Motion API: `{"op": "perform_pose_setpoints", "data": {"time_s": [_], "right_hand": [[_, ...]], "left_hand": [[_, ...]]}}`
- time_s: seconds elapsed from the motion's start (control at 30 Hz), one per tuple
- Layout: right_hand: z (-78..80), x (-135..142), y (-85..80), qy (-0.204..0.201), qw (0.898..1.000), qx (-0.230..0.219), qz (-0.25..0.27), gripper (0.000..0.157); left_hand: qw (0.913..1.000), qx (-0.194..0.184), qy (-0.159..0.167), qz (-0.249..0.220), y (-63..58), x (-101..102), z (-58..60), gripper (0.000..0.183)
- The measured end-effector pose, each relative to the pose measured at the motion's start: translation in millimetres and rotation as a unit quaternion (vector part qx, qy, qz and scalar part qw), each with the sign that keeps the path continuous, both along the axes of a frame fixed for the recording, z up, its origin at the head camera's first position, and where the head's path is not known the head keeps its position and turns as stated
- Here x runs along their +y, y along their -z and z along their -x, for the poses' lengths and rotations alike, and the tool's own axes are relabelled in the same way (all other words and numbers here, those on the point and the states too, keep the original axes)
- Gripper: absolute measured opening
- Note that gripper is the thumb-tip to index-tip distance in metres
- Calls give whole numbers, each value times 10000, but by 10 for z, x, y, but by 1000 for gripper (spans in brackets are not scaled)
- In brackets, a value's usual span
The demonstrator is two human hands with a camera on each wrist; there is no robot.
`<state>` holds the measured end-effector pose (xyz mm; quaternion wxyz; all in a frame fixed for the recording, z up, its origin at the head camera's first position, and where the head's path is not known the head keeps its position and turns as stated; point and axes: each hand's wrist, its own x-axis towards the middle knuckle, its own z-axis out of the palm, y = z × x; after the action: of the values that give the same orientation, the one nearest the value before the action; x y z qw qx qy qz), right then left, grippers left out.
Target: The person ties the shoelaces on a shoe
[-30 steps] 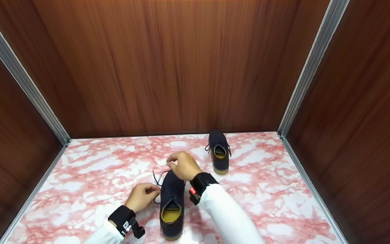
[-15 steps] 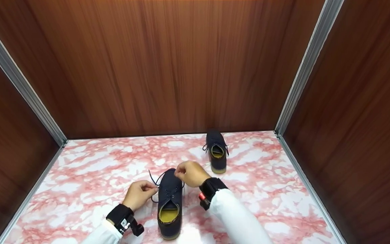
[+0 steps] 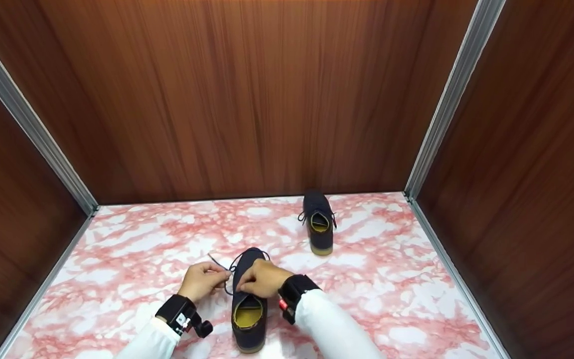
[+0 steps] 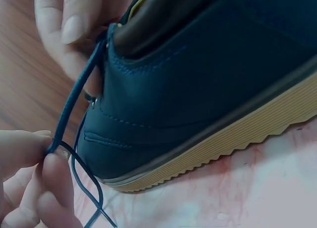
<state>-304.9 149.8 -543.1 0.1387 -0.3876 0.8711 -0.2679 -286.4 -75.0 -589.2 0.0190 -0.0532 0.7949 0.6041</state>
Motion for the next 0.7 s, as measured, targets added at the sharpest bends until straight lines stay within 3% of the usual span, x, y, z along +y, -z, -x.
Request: {"op": "perform_pose_setpoints", "data": {"time_s": [0.13,0.37,0.7], "right_hand": [[-1,-11,6,116,9989,-431,-106,18],[10,-16,-17,233,9967,-765,-172,22],[-12,-42,-30,382,9979,-488,-171,31]], "left_hand": [[9995,-205,6,-221,7,6,40,19],[9979,-483,4,-438,17,10,38,18],[9971,-444,211,-589,18,5,-10,19]]}}
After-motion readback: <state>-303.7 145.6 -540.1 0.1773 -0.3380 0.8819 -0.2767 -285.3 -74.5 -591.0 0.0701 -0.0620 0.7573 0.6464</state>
